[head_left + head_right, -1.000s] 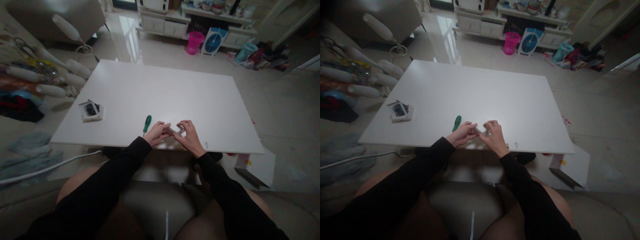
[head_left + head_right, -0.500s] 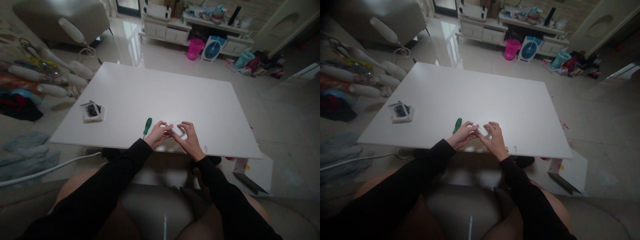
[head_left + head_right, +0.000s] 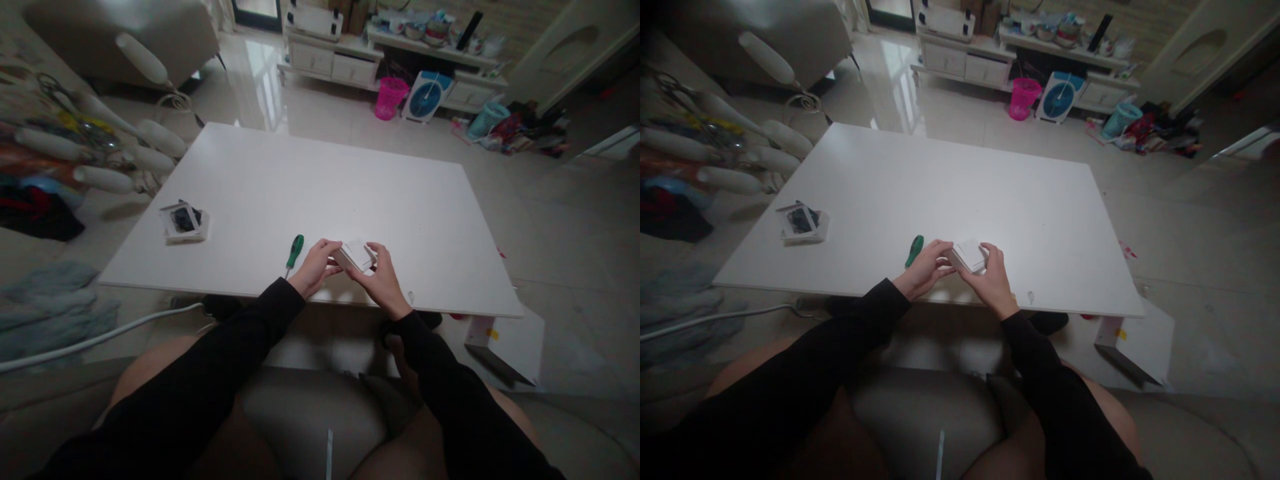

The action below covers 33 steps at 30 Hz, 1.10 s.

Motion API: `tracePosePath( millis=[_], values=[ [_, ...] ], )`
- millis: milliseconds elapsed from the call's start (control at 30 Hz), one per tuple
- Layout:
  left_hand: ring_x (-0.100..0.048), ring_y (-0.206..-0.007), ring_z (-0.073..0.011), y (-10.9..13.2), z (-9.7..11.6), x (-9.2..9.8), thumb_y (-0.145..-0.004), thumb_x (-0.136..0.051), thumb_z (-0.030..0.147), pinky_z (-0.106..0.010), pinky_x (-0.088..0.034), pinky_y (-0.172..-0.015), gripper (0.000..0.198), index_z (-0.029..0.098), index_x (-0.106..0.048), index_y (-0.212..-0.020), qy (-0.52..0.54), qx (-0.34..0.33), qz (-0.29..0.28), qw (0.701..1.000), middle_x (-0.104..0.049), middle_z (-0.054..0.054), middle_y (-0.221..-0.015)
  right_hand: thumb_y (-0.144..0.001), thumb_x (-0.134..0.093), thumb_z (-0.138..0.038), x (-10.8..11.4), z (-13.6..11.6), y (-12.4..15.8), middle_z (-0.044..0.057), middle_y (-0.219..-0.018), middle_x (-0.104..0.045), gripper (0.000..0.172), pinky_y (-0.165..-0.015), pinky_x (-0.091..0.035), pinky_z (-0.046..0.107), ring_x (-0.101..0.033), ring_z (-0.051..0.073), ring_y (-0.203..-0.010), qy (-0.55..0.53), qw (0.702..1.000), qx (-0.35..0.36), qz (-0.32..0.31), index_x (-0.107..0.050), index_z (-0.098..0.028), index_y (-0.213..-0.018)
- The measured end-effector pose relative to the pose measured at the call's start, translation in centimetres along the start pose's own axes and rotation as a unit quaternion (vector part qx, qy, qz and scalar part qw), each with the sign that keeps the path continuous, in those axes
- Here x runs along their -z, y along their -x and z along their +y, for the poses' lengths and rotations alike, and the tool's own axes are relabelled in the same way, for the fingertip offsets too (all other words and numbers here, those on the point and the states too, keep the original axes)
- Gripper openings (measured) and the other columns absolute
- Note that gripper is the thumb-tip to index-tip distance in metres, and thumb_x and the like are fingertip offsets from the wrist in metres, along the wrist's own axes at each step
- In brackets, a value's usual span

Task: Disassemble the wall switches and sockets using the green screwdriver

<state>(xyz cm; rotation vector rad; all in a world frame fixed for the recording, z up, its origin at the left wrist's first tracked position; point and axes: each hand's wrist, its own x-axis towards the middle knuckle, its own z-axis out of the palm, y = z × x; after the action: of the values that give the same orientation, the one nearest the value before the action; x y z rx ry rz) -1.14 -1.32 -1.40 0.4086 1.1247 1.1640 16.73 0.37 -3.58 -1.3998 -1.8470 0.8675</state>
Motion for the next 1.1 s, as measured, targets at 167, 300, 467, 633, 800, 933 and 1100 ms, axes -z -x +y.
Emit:
tracePosePath(
  millis=[167, 300, 467, 633, 800, 933, 1100],
  values=[
    [-0.059, -0.073, -0.0128, 0.2, 0.4, -0.2, -0.085, -0.065, 0.036, -0.025, -0.051, -0.069, 0.016, 0.021, -0.059, -0.089, -0.030, -0.029, -0.016, 0.999, -0.061, -0.001, -0.089, -0.070, -0.082, -0.049, 0.0, 0.2, -0.3, 0.013, -0.127, -0.062, 0.070, -0.092, -0.056, 0.048, -0.061, 0.030, -0.114, -0.071, 0.994, -0.070, -0.032, -0.051, -0.025, -0.128],
    [-0.061, -0.074, -0.0132, 0.4, 0.8, -0.5, -0.085, -0.063, 0.034, -0.025, -0.051, -0.069, 0.018, 0.022, -0.060, -0.098, -0.018, -0.025, -0.025, 0.999, -0.063, -0.002, -0.093, -0.065, -0.084, -0.049, 0.0, 0.2, -0.7, 0.012, -0.125, -0.064, 0.072, -0.089, -0.056, 0.046, -0.062, 0.030, -0.111, -0.125, 0.987, -0.102, -0.015, -0.051, -0.025, -0.125],
    [-0.065, -0.076, -0.0139, 0.4, 1.0, -0.7, -0.087, -0.063, 0.030, -0.026, -0.052, -0.068, 0.020, 0.022, -0.056, -0.103, 0.008, -0.021, -0.018, 1.000, -0.063, -0.003, -0.098, -0.062, -0.086, -0.048, 0.1, 0.3, -0.9, 0.012, -0.127, -0.062, 0.077, -0.092, -0.056, 0.049, -0.064, 0.029, -0.108, -0.198, 0.970, -0.140, 0.000, -0.049, -0.026, -0.126],
    [-0.066, -0.074, -0.0136, 0.2, 0.8, -0.4, -0.088, -0.060, 0.031, -0.027, -0.053, -0.069, 0.016, 0.021, -0.057, -0.100, -0.001, -0.010, 0.002, 1.000, -0.063, -0.004, -0.100, -0.066, -0.080, -0.048, 0.3, 0.7, -1.2, 0.010, -0.126, -0.060, 0.077, -0.089, -0.059, 0.047, -0.066, 0.027, -0.104, -0.224, 0.962, -0.159, 0.013, -0.041, -0.029, -0.130],
    [-0.065, -0.071, -0.0129, 0.3, 0.7, -0.6, -0.086, -0.060, 0.028, -0.026, -0.051, -0.066, 0.012, 0.021, -0.057, -0.095, -0.021, 0.006, 0.009, 1.000, -0.062, -0.003, -0.095, -0.068, -0.081, -0.050, 1.7, 2.3, -2.4, 0.009, -0.127, -0.056, 0.080, -0.090, -0.058, 0.045, -0.065, 0.025, -0.106, -0.173, 0.970, -0.138, 0.097, -0.038, -0.030, -0.132],
    [-0.064, -0.070, -0.0120, 0.7, 0.7, -1.2, -0.085, -0.060, 0.025, -0.025, -0.050, -0.067, 0.008, 0.020, -0.057, -0.091, -0.037, 0.019, 0.006, 0.999, -0.062, -0.002, -0.093, -0.068, -0.079, -0.052, 5.4, 4.2, -5.2, 0.008, -0.129, -0.051, 0.078, -0.090, -0.058, 0.043, -0.064, 0.024, -0.110, -0.118, 0.962, -0.126, 0.214, -0.036, -0.031, -0.130],
    [-0.063, -0.068, -0.0114, 0.8, 0.2, -1.8, -0.084, -0.059, 0.021, -0.024, -0.049, -0.064, 0.009, 0.020, -0.056, -0.093, -0.053, 0.033, -0.008, 0.998, -0.063, -0.002, -0.091, -0.052, -0.086, -0.037, 13.2, 8.0, -9.5, 0.005, -0.120, -0.053, 0.080, -0.096, -0.054, 0.037, -0.064, 0.020, -0.104, -0.088, 0.905, -0.165, 0.382, -0.038, -0.027, -0.115]
  ],
)
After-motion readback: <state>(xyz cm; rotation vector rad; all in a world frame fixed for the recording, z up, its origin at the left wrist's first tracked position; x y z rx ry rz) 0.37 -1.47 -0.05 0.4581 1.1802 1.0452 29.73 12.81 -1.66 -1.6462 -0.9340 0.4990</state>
